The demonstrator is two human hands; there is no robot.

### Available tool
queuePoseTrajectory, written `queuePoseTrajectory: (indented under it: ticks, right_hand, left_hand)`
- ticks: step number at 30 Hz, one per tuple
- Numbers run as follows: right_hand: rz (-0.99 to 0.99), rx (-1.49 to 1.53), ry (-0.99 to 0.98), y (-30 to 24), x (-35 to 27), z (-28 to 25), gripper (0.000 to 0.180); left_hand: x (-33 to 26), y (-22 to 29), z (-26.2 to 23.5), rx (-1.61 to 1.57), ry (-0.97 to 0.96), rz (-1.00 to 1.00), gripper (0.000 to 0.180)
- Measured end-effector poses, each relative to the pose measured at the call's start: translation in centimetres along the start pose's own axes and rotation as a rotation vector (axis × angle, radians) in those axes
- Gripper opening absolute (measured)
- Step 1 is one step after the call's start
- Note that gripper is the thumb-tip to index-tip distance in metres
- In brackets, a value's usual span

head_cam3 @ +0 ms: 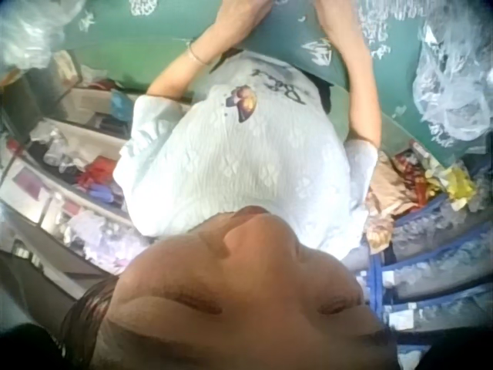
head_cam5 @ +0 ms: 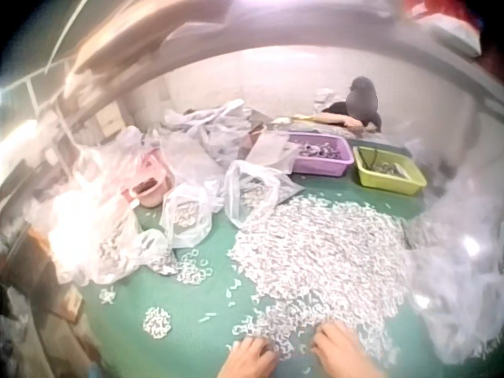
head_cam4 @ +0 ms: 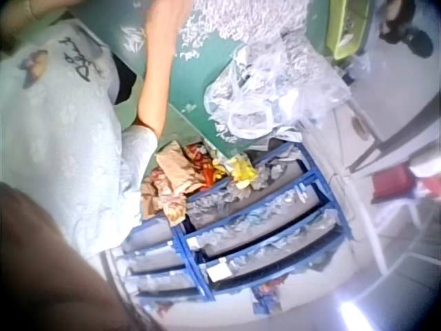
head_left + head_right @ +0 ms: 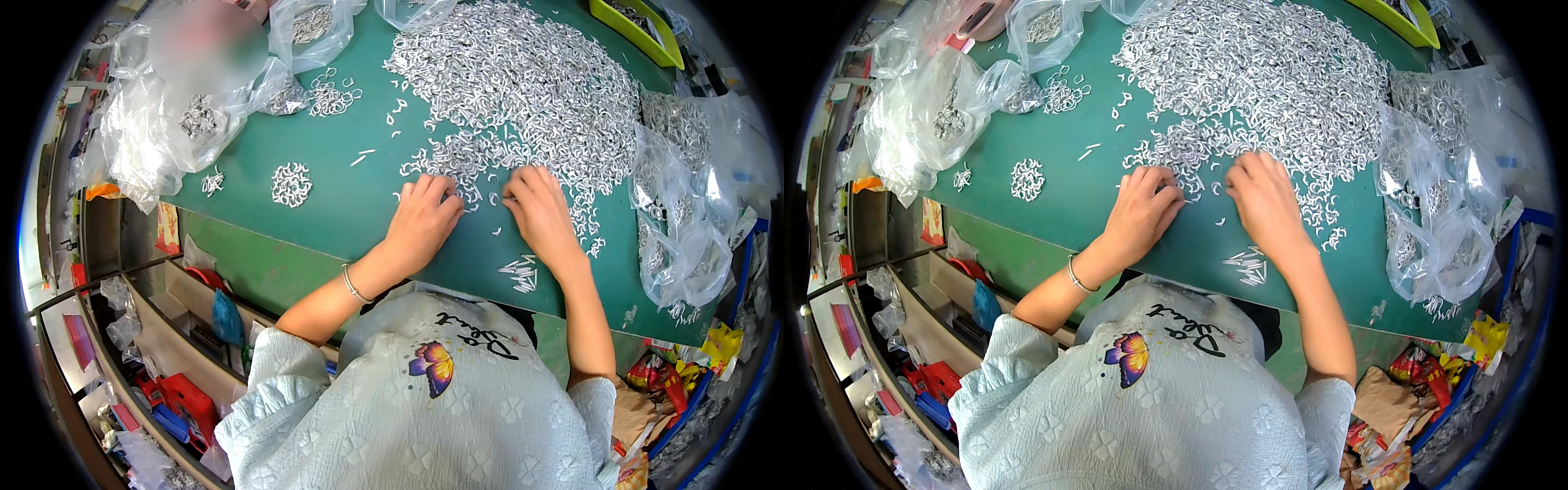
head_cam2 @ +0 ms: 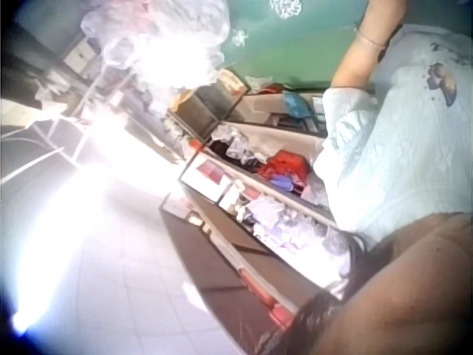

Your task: The person sorts through a large pile of silver metal parts on a green table by hand, picking them up individually and placing them into smaller groups and plastic bags.

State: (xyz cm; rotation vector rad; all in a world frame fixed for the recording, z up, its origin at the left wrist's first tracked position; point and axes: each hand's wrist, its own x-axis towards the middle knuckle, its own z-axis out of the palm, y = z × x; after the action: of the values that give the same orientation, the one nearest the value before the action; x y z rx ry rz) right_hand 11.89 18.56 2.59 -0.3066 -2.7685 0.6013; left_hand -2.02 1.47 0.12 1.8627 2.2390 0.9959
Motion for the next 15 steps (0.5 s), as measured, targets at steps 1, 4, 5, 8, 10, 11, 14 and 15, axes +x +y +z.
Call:
queuePoseTrajectory:
  ticks: [1,4,5,8,10,11,14,15]
  right_hand:
    - [0.025,0.012,0.003,0.1,-0.1,-0.3,0.013]
    - [0.075,0.149,0.022,-0.1,0.3,-0.5,0.013]
    - [0.059,0.121,0.023,-0.8,0.8,0.0,0.013]
    - [0.044,0.094,0.033,-1.8,1.6,2.1,0.014]
    - [0.058,0.072,-0.031,-1.6,1.7,1.6,0.014]
    - [0.067,0.06,-0.062,-1.4,1.6,1.3,0.015]
    - [0.044,-0.002,-0.08,-1.4,1.4,0.8,0.012]
    - [0.033,-0.02,-0.078,-1.5,1.2,0.6,0.012]
  left_hand:
    - [0.0,0.0,-0.1,-0.022,-0.002,-0.016,0.018]
    - [-0.4,1.1,-0.1,-0.043,-0.012,-0.047,0.017]
    - [-0.5,1.6,0.0,-0.043,-0.017,-0.054,0.017]
    - [-1.2,1.9,0.7,-0.007,-0.014,-0.103,0.022]
    - [-1.4,1.8,0.6,0.0,-0.012,-0.139,0.024]
    - [-1.5,1.8,0.5,-0.006,-0.007,-0.145,0.025]
    - [-1.3,1.6,0.5,0.023,0.007,-0.166,0.026]
    - [-1.2,1.6,0.6,0.042,0.009,-0.174,0.025]
